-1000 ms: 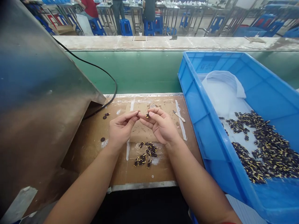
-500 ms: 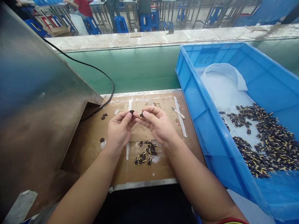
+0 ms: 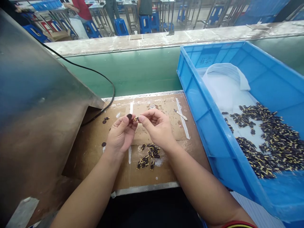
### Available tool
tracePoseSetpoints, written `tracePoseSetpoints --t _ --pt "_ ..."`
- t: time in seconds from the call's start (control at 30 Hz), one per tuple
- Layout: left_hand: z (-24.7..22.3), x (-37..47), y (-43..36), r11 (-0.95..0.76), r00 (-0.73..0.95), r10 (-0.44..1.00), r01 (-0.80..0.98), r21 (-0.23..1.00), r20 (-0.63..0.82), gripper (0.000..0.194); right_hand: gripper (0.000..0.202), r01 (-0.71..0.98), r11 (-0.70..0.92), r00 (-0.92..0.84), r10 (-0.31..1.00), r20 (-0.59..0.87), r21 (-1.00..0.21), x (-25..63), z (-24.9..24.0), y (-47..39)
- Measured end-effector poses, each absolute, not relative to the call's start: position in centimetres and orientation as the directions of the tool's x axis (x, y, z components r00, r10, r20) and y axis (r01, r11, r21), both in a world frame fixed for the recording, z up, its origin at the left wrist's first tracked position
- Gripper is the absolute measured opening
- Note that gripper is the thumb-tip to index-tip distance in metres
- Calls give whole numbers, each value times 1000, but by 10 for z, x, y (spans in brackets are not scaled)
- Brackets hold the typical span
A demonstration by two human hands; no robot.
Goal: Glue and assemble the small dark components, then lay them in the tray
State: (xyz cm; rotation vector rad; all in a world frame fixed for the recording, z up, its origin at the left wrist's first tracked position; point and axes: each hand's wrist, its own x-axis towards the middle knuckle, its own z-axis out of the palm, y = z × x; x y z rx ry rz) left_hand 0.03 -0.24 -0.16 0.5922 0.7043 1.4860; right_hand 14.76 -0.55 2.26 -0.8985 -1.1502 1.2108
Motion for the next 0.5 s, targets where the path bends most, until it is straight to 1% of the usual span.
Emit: tracePoseSetpoints --t 0.07,0.17,0.33,0.5 --pt "-2 1 -3 18 -27 998 -682 731 -49 20 15 -197 213 -13 975 220 -957 144 22 -8" --pt "-2 0 -3 10 -30 999 -679 734 -41 20 11 -194 236 -2 970 241 -952 138 22 -13" --pt "-5 -3 -2 -21 -72 997 -639 769 -33 20 18 -95 304 15 952 304 -948 133 21 -20" --pt "-4 -3 -3 -56 -67 998 -597 801 20 19 17 -48 332 51 943 329 -942 134 22 -20"
